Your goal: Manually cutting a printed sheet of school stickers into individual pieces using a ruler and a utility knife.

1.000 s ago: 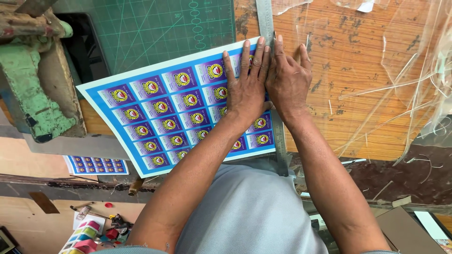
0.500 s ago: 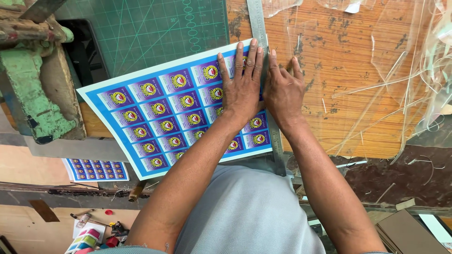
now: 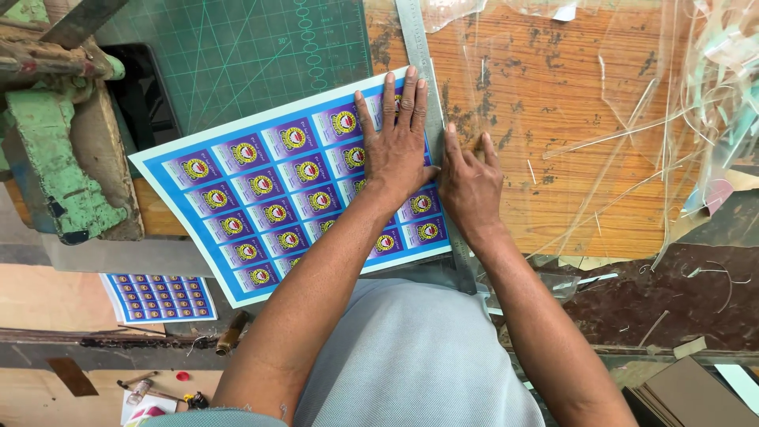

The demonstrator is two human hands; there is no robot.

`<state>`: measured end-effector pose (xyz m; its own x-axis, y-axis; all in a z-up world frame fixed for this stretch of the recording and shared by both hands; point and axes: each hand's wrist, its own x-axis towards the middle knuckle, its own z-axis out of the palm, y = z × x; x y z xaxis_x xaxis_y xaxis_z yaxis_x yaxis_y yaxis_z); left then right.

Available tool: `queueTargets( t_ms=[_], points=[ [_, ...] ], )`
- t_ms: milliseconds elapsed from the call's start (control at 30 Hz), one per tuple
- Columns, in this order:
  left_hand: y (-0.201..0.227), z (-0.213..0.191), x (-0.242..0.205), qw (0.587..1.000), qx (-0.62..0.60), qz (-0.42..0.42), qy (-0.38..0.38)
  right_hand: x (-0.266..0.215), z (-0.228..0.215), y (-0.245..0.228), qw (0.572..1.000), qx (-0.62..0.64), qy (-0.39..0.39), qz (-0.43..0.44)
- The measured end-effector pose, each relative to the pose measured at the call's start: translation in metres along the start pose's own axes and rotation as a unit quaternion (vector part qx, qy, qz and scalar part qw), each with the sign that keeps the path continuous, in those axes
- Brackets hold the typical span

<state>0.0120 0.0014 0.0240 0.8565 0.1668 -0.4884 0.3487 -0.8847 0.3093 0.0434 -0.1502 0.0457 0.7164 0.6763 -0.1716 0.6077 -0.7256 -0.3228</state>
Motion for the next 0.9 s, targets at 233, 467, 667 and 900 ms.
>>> queueTargets(
  t_ms=[233,467,667,900],
  points=[
    [0.001,0.0,0.0,1.0,0.011,-0.003,-0.002,-0.049,0.0,0.002,1.0,0.012,0.013,-0.002],
    [0.002,0.004,0.002,1.0,0.011,-0.009,-0.017,-0.097,0.002,0.004,1.0,0.02,0.01,0.017],
    [0.006,0.001,0.002,0.999,0.021,-0.021,-0.023,-0.139,0.01,0.009,0.999,0.011,0.037,0.008],
    [0.005,0.008,0.004,0.999,0.026,-0.018,-0.007,-0.19,0.013,0.014,0.999,0.02,0.037,0.014]
  ],
)
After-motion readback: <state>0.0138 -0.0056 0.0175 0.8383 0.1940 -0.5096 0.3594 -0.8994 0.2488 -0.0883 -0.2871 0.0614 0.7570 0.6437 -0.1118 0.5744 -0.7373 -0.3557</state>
